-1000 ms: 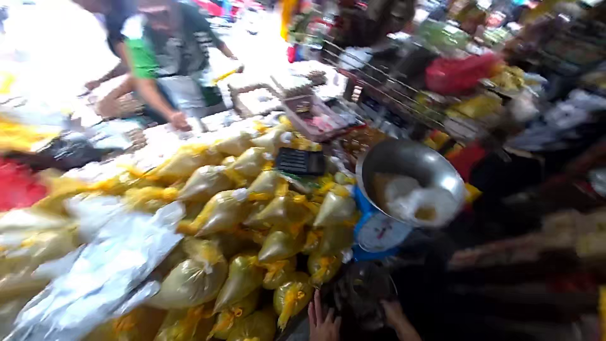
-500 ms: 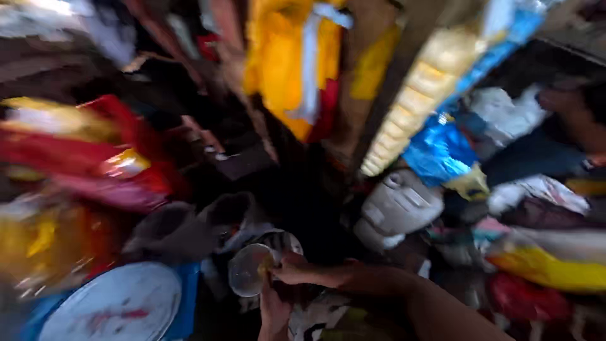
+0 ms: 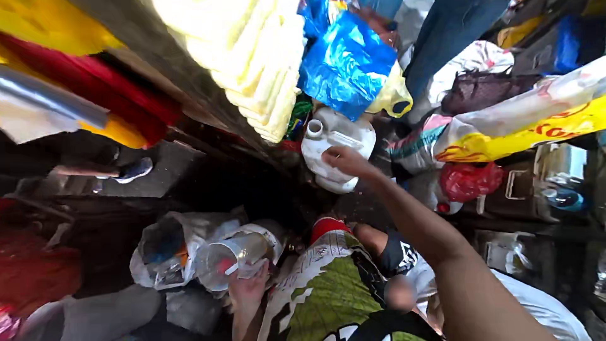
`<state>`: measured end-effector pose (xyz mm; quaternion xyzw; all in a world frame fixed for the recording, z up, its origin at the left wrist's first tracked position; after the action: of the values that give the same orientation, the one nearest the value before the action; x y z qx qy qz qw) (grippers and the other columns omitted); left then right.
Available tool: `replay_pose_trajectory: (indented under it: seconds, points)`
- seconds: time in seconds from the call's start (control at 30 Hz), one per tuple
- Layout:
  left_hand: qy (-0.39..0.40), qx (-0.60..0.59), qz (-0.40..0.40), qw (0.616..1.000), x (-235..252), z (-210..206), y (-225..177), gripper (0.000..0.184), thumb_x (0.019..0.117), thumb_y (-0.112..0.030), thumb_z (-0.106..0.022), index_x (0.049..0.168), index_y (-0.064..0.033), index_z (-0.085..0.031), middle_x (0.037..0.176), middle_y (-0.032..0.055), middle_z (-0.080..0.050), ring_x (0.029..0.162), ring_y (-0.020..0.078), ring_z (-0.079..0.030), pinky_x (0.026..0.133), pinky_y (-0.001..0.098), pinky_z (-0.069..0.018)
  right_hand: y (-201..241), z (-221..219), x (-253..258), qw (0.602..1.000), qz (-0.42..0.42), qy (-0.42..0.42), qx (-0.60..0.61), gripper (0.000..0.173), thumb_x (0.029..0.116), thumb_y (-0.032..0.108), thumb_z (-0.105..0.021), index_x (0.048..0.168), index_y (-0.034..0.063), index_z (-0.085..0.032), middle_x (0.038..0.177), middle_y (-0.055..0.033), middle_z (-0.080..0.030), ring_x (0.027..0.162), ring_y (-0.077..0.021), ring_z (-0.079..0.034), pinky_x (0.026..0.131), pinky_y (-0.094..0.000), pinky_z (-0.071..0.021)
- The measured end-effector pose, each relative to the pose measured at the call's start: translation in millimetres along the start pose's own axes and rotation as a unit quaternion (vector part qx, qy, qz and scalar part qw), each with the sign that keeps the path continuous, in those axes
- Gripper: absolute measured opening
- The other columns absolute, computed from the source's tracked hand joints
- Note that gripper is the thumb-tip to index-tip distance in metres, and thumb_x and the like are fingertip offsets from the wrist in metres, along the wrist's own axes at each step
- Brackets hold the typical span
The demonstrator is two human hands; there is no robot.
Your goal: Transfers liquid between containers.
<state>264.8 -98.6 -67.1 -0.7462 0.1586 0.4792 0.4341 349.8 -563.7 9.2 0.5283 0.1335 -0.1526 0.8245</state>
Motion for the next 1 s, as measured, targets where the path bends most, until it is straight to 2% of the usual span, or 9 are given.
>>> replay_pose_trajectory:
  seconds: [0.1, 0.17, 0.27, 0.4, 0.53, 0.63, 0.77, 0.9, 1.0]
  points:
    - [-0.024, 0.026, 0.006, 0.999, 5, -12, 4, 0.058, 0.1068, -0.053, -0.030, 0.149, -0.0131, -0.034, 0.143, 0.0190, -0.049, 0.124, 0.0373, -0.057, 0.097, 0.0594, -0.0515, -42, 65, 24, 0.994, -0.028, -0.073, -0.079, 0.040, 0.1033, 0.039, -0.058, 0.124, 0.0073, -0.069, 0.114, -0.0150, -0.072, 0.106, -0.0295, -0.070, 0.097, -0.0586, -0.0539]
    - [-0.034, 0.030, 0.011, 0.999, 6, -24, 4, 0.060, 0.1068, -0.054, -0.029, 0.150, -0.0136, -0.034, 0.146, 0.0185, -0.049, 0.127, 0.0369, -0.056, 0.098, 0.0591, -0.0514, -55, 81, 36, 0.984, -0.061, -0.083, -0.148, 0.049, 0.0955, 0.044, -0.069, 0.130, 0.0099, -0.067, 0.125, -0.0196, -0.067, 0.117, -0.0378, -0.065, 0.100, -0.0642, -0.0504]
    - [-0.037, 0.027, 0.005, 0.999, 14, -38, 7, 0.060, 0.1067, -0.055, -0.031, 0.149, -0.0126, -0.036, 0.143, 0.0193, -0.051, 0.124, 0.0374, -0.057, 0.096, 0.0595, -0.0524, -59, 79, 54, 0.966, -0.107, -0.048, -0.229, 0.075, 0.0762, 0.053, -0.085, 0.138, 0.0169, -0.062, 0.142, -0.0232, -0.056, 0.131, -0.0470, -0.052, 0.098, -0.0699, -0.0485]
    - [-0.036, -0.006, 0.006, 0.999, 21, -45, 13, 0.054, 0.1058, -0.048, -0.035, 0.145, -0.0112, -0.039, 0.138, 0.0201, -0.054, 0.120, 0.0379, -0.059, 0.094, 0.0597, -0.0530, -58, 68, 75, 0.948, -0.161, 0.028, -0.275, 0.100, 0.0628, 0.051, -0.094, 0.144, 0.0112, -0.053, 0.147, -0.0297, -0.048, 0.132, -0.0531, -0.048, 0.095, -0.0742, -0.0464]
    - [-0.059, -0.014, 0.005, 0.998, 11, -56, 18, 0.049, 0.1066, -0.043, -0.038, 0.141, -0.0085, -0.042, 0.131, 0.0213, -0.057, 0.112, 0.0369, -0.062, 0.090, 0.0563, -0.0547, -52, 66, 90, 0.928, -0.201, 0.070, -0.305, 0.117, 0.0616, 0.052, -0.096, 0.152, 0.0032, -0.041, 0.151, -0.0328, -0.042, 0.135, -0.0536, -0.046, 0.101, -0.0738, -0.0428]
    - [-0.065, -0.009, 0.013, 0.998, 5, -47, 17, 0.042, 0.1051, -0.035, -0.042, 0.136, -0.0060, -0.045, 0.124, 0.0221, -0.059, 0.106, 0.0372, -0.064, 0.087, 0.0553, -0.0562, -58, 50, 89, 0.922, -0.217, 0.085, -0.309, 0.124, 0.0614, 0.046, -0.097, 0.157, 0.0022, -0.031, 0.145, -0.0338, -0.049, 0.132, -0.0534, -0.049, 0.102, -0.0742, -0.0416]
    - [-0.046, -0.010, 0.014, 0.999, 18, -22, 21, 0.042, 0.1062, -0.034, -0.043, 0.136, -0.0051, -0.046, 0.122, 0.0221, -0.060, 0.104, 0.0362, -0.065, 0.085, 0.0553, -0.0569, -69, 46, 101, 0.924, -0.230, 0.059, -0.298, 0.122, 0.0566, 0.038, -0.100, 0.153, 0.0004, -0.036, 0.141, -0.0321, -0.052, 0.130, -0.0500, -0.052, 0.103, -0.0701, -0.0441]
    - [-0.064, -0.035, 0.009, 0.997, 10, 4, 34, 0.039, 0.1059, -0.033, -0.044, 0.131, -0.0041, -0.050, 0.119, 0.0203, -0.061, 0.103, 0.0340, -0.065, 0.086, 0.0523, -0.0562, -69, 44, 112, 0.918, -0.197, 0.065, -0.338, 0.107, 0.0552, 0.038, -0.100, 0.139, -0.0066, -0.052, 0.135, -0.0330, -0.057, 0.128, -0.0493, -0.054, 0.103, -0.0697, -0.0444]
    - [-0.066, -0.043, -0.017, 0.997, 1, 15, 37, 0.037, 0.1066, -0.033, -0.042, 0.125, -0.0031, -0.053, 0.110, 0.0176, -0.063, 0.095, 0.0290, -0.066, 0.083, 0.0475, -0.0569, -67, 33, 116, 0.929, -0.208, 0.100, -0.288, 0.114, 0.0597, 0.018, -0.099, 0.151, -0.0068, -0.036, 0.144, -0.0320, -0.050, 0.135, -0.0463, -0.049, 0.109, -0.0626, -0.0425]
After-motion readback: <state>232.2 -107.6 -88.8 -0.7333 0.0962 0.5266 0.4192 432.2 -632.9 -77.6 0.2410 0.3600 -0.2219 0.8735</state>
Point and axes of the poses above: each hand's wrist, its own x-axis towards the middle knuckle, its own z-axis out of the back of the hand, y = z × x, the point moved 6 cm from there along x, towards the middle knuckle
